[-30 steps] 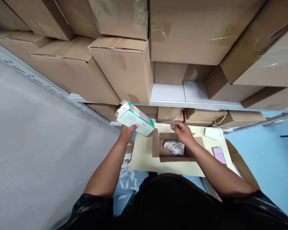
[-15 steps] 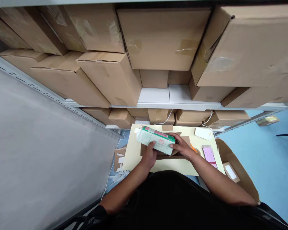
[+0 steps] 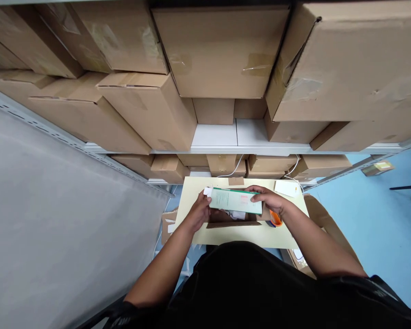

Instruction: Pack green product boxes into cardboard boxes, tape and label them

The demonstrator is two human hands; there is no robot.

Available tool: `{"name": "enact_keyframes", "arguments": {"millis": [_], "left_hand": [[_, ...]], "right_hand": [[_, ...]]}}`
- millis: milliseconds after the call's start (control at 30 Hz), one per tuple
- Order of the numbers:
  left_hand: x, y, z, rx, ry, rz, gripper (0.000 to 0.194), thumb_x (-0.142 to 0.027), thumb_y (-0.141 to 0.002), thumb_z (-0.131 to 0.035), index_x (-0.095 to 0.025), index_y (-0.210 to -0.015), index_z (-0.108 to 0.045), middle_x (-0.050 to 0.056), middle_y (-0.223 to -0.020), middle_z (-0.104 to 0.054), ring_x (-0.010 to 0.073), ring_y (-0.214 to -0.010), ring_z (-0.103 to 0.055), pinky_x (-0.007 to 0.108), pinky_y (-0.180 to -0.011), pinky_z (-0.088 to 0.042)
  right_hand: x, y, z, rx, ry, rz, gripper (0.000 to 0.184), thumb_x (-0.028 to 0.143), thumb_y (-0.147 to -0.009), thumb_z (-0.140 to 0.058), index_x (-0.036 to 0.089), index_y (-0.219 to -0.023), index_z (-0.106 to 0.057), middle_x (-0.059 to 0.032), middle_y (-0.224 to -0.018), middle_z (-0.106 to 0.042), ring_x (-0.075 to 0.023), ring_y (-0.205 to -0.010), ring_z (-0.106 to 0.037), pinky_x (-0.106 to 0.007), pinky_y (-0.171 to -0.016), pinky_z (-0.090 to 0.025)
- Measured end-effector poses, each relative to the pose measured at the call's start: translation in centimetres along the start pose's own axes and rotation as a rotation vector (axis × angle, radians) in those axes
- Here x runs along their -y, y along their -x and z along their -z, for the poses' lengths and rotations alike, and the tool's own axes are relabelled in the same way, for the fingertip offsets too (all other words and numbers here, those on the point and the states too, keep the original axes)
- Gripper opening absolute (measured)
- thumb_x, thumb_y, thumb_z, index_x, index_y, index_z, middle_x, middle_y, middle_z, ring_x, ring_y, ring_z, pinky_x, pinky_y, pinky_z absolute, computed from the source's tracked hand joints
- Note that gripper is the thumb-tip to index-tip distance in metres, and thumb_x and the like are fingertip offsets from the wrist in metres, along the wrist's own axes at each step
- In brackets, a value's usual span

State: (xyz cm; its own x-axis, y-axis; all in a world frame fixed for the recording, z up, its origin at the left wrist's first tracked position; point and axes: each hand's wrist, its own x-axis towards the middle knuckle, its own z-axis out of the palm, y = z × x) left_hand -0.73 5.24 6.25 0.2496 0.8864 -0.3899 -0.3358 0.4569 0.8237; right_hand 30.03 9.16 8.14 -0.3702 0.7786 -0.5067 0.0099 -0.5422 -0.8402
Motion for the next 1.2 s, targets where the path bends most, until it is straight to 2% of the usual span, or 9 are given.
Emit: {"name": "enact_keyframes", "arguments": {"millis": [100, 167, 233, 333, 433, 633, 767, 967, 1200], "left_hand": [[-0.2, -0.7, 0.8, -0.002, -0.068, 0.075, 0.062, -0.053, -0.080, -0.076, -0.018, -0.129, -0.062, 0.014, -0.119, -0.073, 0.0304, -0.103, -0.072, 0.042, -0.083, -0.061], [0.2, -1.2, 1.2, -0.042, -0.086, 0.108, 0.056, -0.052, -0.081, -0.076, -0.016, -0.122, -0.064, 0.014, -0.115, -0.074, 0.0289, -0.096, -0.073, 0.042, -0.081, -0.061], [0.6, -1.4, 1.5, -0.058, -0.103, 0.129, 0.053, -0.052, -0.082, -0.075, -0.015, -0.119, -0.066, 0.014, -0.113, -0.074, 0.0270, -0.094, -0.073, 0.041, -0.081, -0.060], [1.0, -1.5, 1.9, -0.073, -0.177, 0.125, 0.051, -0.053, -0.082, -0.074, -0.015, -0.115, -0.068, 0.012, -0.109, -0.075, 0.0239, -0.094, -0.072, 0.035, -0.079, -0.059], [1.1, -1.2, 1.8, -0.113, -0.271, 0.122, 0.046, -0.051, -0.080, -0.075, -0.015, -0.108, -0.071, 0.009, -0.102, -0.074, 0.0210, -0.088, -0.069, 0.030, -0.073, -0.056], [1.9, -0.8, 1.1, -0.141, -0.377, 0.222, 0.039, -0.045, -0.077, -0.076, -0.016, -0.102, -0.071, 0.009, -0.095, -0.073, 0.0227, -0.086, -0.068, 0.034, -0.073, -0.060], [2.9, -1.1, 1.3, -0.188, -0.573, 0.281, 0.033, -0.043, -0.077, -0.074, -0.017, -0.097, -0.070, 0.010, -0.096, -0.074, 0.0248, -0.082, -0.070, 0.035, -0.070, -0.059], [4.0, -1.5, 1.7, -0.285, -1.118, 0.138, 0.041, -0.045, -0.082, -0.073, -0.021, -0.112, -0.060, 0.011, -0.096, -0.074, 0.0300, -0.089, -0.071, 0.035, -0.076, -0.052], [5.1, -1.9, 0.6, -0.234, -1.400, 0.065, 0.035, -0.035, -0.081, -0.073, -0.018, -0.111, -0.063, 0.017, -0.119, -0.067, 0.0315, -0.105, -0.068, 0.037, -0.087, -0.050]], "right_hand": [[-0.4, -0.3, 0.5, -0.033, -0.097, -0.128, 0.042, 0.047, -0.072, -0.077, 0.021, -0.105, -0.072, -0.0078, -0.096, -0.077, -0.0285, -0.087, -0.071, -0.040, -0.074, -0.057], [-1.1, -0.1, 0.5, -0.068, -0.188, -0.138, 0.048, 0.061, -0.082, -0.066, 0.022, -0.109, -0.070, -0.0093, -0.097, -0.076, -0.0294, -0.086, -0.073, -0.042, -0.071, -0.058], [-2.2, 0.3, 0.2, -0.099, -0.261, -0.091, 0.048, 0.066, -0.087, -0.060, 0.026, -0.113, -0.065, -0.0073, -0.100, -0.075, -0.0266, -0.082, -0.072, -0.039, -0.066, -0.059], [-3.9, 0.9, -0.7, -0.216, -0.305, 0.010, 0.040, 0.059, -0.086, -0.069, 0.030, -0.110, -0.059, -0.0020, -0.101, -0.073, -0.0206, -0.078, -0.070, -0.032, -0.062, -0.059], [-5.3, 1.2, -1.9, -0.379, -0.251, 0.052, 0.040, 0.045, -0.077, -0.080, 0.029, -0.106, -0.058, -0.0011, -0.103, -0.072, -0.0205, -0.087, -0.070, -0.027, -0.061, -0.059], [-7.0, 1.5, -2.7, -0.499, 0.003, -0.035, 0.030, 0.044, -0.079, -0.073, 0.023, -0.101, -0.071, -0.0056, -0.098, -0.075, -0.0261, -0.091, -0.070, -0.033, -0.068, -0.059], [-8.1, 1.2, -2.7, -0.568, 0.320, -0.020, 0.030, 0.045, -0.083, -0.066, 0.021, -0.099, -0.075, -0.0046, -0.091, -0.076, -0.0252, -0.088, -0.070, -0.033, -0.075, -0.053], [-9.3, 0.4, -3.7, -0.595, 0.765, 0.034, 0.028, 0.039, -0.090, -0.059, 0.022, -0.106, -0.073, -0.0039, -0.085, -0.072, -0.0216, -0.080, -0.066, -0.029, -0.071, -0.044], [-11.2, -0.9, -3.4, -0.604, 1.054, 0.006, 0.027, 0.033, -0.088, -0.065, 0.019, -0.110, -0.073, -0.0117, -0.116, -0.063, -0.0215, -0.092, -0.064, -0.029, -0.077, -0.043]]}}
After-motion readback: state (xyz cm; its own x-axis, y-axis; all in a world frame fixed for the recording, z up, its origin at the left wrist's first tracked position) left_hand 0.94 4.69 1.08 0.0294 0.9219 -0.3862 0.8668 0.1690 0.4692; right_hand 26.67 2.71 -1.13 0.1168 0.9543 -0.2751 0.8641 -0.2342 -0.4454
